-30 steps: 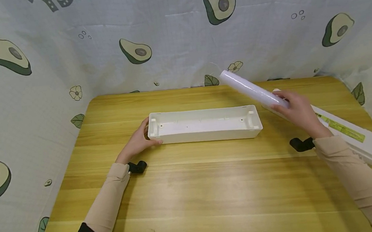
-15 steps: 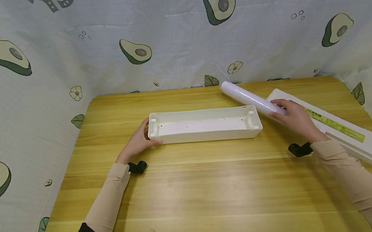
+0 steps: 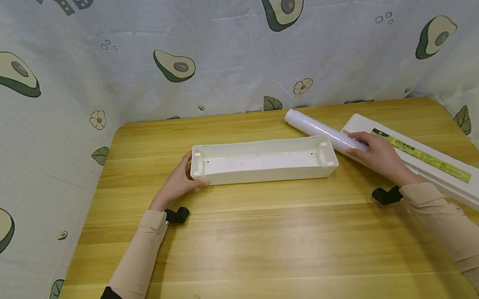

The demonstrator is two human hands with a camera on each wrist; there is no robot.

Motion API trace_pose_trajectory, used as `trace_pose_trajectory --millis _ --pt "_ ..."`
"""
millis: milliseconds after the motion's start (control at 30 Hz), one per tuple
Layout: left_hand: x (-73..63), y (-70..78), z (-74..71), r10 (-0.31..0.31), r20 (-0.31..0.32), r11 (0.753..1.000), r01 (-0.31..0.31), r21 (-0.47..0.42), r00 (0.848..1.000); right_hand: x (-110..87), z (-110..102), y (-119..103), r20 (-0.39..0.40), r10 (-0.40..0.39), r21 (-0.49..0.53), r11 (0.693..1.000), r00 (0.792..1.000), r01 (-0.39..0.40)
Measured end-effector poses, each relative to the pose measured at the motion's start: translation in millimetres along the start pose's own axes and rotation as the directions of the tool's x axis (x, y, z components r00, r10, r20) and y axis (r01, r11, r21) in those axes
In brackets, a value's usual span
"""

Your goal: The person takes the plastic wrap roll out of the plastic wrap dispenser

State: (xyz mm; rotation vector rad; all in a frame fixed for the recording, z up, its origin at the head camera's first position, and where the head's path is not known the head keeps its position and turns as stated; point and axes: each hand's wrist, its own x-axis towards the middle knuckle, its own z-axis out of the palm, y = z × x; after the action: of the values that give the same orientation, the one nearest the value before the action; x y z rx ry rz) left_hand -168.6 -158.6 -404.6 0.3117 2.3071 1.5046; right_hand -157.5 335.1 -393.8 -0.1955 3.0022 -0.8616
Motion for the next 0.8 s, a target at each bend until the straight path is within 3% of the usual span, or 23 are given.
trace_pose_trajectory --millis 167,800 --pt "10.7 -25.4 0.0 0.031 -0.026 0.999 -0.030 0.023 0.999 -1.2 1.8 4.3 0.016 0.014 0.015 1.000 1.000 -0.015" --pt "10.8 -24.9 0.2 0.007 -0.028 1.000 -0.007 0.009 1.000 -2.7 5.1 10.7 0.004 0.045 0.050 0.998 0.999 -0.045"
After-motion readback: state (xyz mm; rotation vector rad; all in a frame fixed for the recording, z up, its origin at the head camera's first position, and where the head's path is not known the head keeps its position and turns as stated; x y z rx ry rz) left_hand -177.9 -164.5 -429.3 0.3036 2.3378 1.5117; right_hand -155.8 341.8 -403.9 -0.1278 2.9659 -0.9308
